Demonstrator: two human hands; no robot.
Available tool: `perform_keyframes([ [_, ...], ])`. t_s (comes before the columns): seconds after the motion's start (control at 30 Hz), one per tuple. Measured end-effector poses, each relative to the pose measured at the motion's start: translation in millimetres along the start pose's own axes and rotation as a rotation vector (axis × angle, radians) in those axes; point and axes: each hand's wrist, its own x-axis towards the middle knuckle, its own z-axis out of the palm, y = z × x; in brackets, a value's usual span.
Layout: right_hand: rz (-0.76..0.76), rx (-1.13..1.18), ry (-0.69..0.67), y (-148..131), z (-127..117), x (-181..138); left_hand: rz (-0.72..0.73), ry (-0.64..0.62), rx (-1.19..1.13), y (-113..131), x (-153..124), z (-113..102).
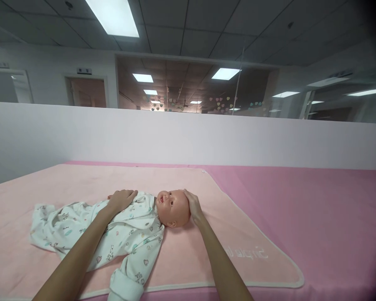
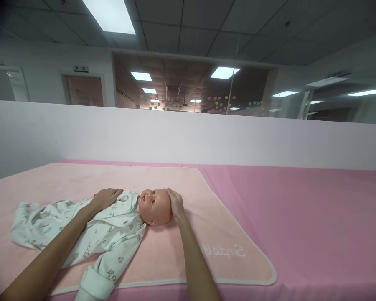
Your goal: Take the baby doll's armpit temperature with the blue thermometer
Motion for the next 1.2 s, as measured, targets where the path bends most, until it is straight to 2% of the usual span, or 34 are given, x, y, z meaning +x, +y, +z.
perform_keyframes([
  [0.17, 0.082, 0.077, -0.019, -4, -3, 0, -0.025, 0.011, -0.006, 1, 0, 1],
  [0.33, 0.087, 0.13, 0.111, -4, -2, 1, -0.006, 0.021, -0.014, 0, 0, 1],
  [0.5, 0.045, 0.115, 0.157, -7, 0, -2, -0.009, 0.021, -0.009, 0, -1, 1],
  [0.57, 0.062, 0.099, 0.126, -11, 2, -4, -0.015, 0.023, -0.017, 1, -1, 1],
  [0.67, 0.132, 0.083, -0.007, -16, 6, -7, -0.029, 0.032, -0.038, 1, -1, 1],
  [0.73, 0.149, 0.071, -0.047, -17, 7, -8, -0.037, 0.033, -0.045, 0, 0, 2],
  [1.07, -0.016, 0.092, 0.144, -5, 6, 0, -0.043, 0.027, -0.212, -13, 10, 10],
  [1.13, 0.023, 0.089, 0.101, -7, 7, -1, -0.034, 0.061, -0.261, -14, 9, 10],
  [1.2, 0.104, 0.1, -0.01, -9, 9, -4, -0.045, 0.165, -0.351, -12, 7, 8],
])
